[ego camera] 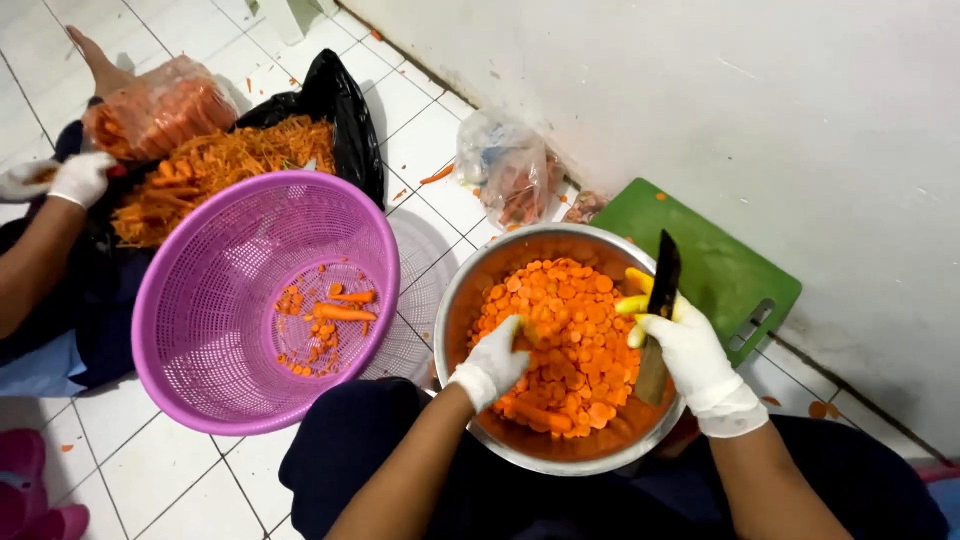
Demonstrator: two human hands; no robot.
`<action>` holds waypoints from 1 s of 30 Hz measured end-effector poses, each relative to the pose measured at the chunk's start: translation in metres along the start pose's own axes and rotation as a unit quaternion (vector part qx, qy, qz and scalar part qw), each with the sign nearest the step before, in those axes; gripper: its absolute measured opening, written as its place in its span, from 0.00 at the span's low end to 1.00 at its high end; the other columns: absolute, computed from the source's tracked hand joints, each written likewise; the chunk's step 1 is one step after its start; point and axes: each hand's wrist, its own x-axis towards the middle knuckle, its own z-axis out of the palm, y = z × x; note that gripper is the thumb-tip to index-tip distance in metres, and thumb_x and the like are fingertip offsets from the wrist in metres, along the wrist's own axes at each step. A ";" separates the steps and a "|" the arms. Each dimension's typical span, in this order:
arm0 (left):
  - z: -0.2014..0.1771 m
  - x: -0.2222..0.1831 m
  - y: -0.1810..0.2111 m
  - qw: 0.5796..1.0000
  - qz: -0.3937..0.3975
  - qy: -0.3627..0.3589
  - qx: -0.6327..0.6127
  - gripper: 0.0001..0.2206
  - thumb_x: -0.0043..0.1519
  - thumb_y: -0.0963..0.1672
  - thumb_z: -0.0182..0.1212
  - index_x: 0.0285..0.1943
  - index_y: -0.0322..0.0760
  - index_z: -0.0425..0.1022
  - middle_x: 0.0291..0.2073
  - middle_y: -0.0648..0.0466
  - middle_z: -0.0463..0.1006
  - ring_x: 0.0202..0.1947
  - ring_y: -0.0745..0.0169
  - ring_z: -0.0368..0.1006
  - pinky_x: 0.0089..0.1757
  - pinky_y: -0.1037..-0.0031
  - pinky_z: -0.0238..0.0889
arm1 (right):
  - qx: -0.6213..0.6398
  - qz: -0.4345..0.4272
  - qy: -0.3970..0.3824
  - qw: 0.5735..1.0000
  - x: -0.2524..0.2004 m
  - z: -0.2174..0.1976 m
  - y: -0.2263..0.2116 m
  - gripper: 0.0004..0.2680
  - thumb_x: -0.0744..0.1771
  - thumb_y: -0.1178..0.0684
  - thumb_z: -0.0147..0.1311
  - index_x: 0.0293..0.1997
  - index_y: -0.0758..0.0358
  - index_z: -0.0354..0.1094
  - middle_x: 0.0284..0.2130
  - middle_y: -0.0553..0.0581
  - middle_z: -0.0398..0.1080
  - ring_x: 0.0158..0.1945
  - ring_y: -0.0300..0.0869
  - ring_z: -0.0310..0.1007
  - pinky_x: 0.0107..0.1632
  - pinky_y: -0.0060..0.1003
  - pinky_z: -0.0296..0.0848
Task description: Workers are sitting on the floor manually peeling and slicing a large quantity of carrots into a bowl and basket.
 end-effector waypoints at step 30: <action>0.025 -0.069 -0.031 0.981 0.093 0.072 -0.155 0.17 0.59 0.48 0.51 0.51 0.34 0.68 0.32 0.50 0.76 0.31 0.59 0.73 0.37 0.75 0.68 | -0.030 -0.009 -0.139 0.990 -0.014 0.049 0.028 0.15 0.70 0.47 0.34 0.52 0.67 0.64 0.18 0.51 0.61 0.18 0.34 0.53 0.21 0.26 0.54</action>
